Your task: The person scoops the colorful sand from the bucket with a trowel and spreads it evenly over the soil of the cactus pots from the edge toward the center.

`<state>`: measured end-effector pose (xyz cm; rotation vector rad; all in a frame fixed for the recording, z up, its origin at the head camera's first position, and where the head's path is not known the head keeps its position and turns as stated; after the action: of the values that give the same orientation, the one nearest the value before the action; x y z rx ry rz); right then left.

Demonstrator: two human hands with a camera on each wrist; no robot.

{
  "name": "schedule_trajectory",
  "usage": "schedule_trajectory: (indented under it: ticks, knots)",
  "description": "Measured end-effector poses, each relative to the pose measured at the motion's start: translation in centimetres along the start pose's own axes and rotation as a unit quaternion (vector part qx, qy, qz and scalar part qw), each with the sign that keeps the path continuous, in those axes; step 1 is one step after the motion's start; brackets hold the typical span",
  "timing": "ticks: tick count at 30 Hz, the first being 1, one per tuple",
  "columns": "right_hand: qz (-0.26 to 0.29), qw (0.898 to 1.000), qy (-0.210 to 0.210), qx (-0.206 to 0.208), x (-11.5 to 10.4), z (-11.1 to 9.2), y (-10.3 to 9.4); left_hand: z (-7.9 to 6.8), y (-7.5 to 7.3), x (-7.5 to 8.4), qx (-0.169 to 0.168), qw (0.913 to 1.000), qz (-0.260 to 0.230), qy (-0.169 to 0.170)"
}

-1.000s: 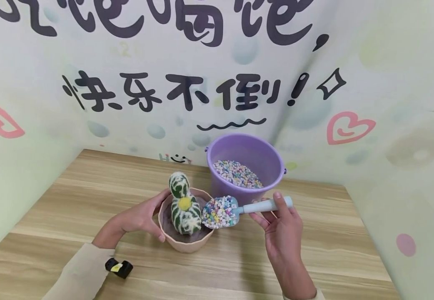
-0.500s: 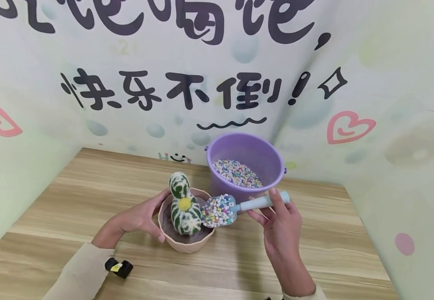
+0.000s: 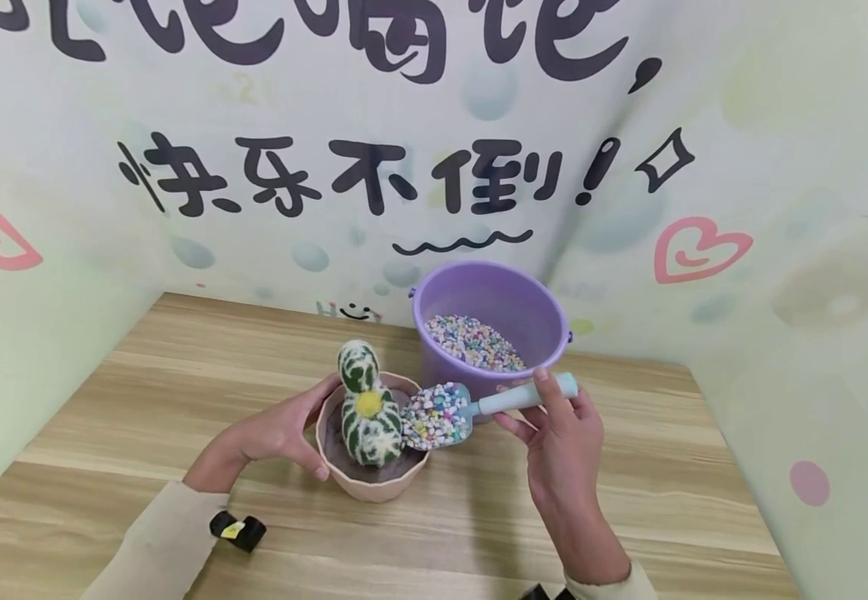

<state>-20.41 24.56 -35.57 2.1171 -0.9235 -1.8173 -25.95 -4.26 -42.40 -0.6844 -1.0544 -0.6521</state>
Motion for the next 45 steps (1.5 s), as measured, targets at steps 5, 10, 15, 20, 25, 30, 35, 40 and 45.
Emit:
schedule_trajectory:
  ticks: [5,10,15,20,25,30,35,40,45]
  knots:
    - [-0.007,1.000,0.000,0.003,0.0,0.1,0.2,-0.2,-0.1,0.0,-0.001,0.9999,0.007,-0.011]
    - [-0.014,1.000,-0.003,0.003,-0.1,0.1,0.2,-0.4,-0.1,0.2,-0.001,0.9996,0.010,-0.025]
    - [-0.016,1.000,-0.009,0.006,-0.3,0.1,0.1,-0.7,0.2,0.5,-0.003,0.9988,0.028,-0.040]
    - [-0.015,1.000,-0.012,0.006,-0.5,0.1,0.0,-0.9,0.4,0.8,-0.004,0.9979,0.051,-0.039]
    - [-0.016,1.000,-0.014,0.005,-0.6,0.0,0.0,-1.3,0.6,1.2,0.004,0.9948,0.089,-0.049]
    - [-0.016,1.000,-0.015,0.005,-0.6,0.0,0.0,-1.6,1.2,1.4,0.030,0.9894,0.122,-0.073]
    - [-0.014,1.000,-0.018,0.010,-0.8,0.0,-0.1,-1.4,1.4,1.1,0.065,0.9844,0.134,-0.094]
    - [-0.017,1.000,-0.022,0.014,-1.0,0.0,-0.1,-1.2,1.5,1.2,0.068,0.9856,0.125,-0.091]
    - [-0.024,0.999,-0.025,0.013,-1.2,-0.1,0.0,-1.2,1.3,1.2,0.063,0.9857,0.123,-0.096]
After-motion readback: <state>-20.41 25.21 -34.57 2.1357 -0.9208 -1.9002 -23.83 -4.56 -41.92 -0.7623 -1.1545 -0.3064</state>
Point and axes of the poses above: each hand's wrist, its own z-axis towards the middle knuckle, its own y-axis out of the palm, x = y × z, the point moved 8 cm from there along z, towards the middle knuckle, and after that the axes turned 12 degrees about y, right-handed, at the moved point
